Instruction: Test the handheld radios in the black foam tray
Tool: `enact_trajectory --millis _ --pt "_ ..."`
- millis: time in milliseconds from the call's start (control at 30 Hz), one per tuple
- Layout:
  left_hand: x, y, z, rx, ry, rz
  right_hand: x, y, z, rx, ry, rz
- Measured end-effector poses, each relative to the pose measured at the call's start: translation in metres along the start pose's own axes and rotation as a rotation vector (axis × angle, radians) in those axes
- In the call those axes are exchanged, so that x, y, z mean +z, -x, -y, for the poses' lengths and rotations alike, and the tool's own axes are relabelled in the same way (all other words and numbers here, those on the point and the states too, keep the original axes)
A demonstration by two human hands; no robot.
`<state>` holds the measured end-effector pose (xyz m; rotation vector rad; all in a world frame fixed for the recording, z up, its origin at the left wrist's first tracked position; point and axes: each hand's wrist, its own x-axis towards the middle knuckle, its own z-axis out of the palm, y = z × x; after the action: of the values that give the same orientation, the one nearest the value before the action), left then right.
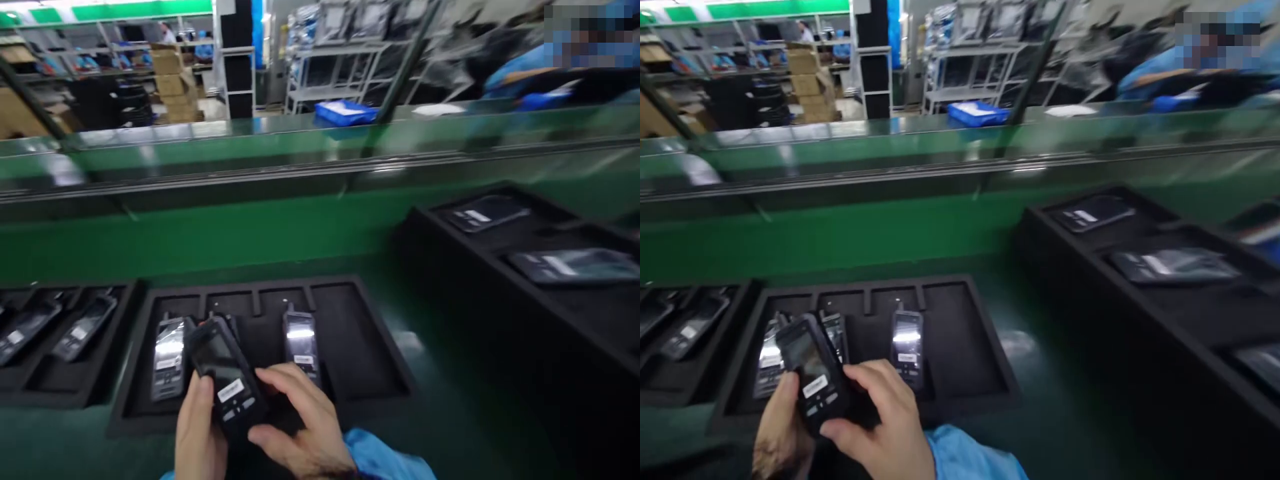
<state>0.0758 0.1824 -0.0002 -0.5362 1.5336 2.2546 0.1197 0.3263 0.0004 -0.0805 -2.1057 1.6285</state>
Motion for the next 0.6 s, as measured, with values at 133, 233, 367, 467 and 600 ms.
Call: enact_trajectory --millis 133,233,367,467,600 --pt "0.009 -0.001 -0.002 0.024 0.135 -0.114 0.017 0.011 -0.007 -0.039 0.05 -0.03" --pt "0.01 0.0 -0.001 0.083 0.177 -0.15 0.02 0.013 -0.005 -0.078 0.105 -0.053" --pt "0.011 -0.001 -0.001 0.077 0.226 -0.177 0.017 0.012 -0.004 -0.129 0.158 -0.072" --pt "0.015 0.002 -0.005 0.051 0.272 -0.172 0.016 0.016 -0.008 -0.153 0.257 -0.073" --pt "0.016 0.007 -0.01 0.078 0.28 -0.164 0.018 0.025 -0.015 -0.153 0.368 -0.04"
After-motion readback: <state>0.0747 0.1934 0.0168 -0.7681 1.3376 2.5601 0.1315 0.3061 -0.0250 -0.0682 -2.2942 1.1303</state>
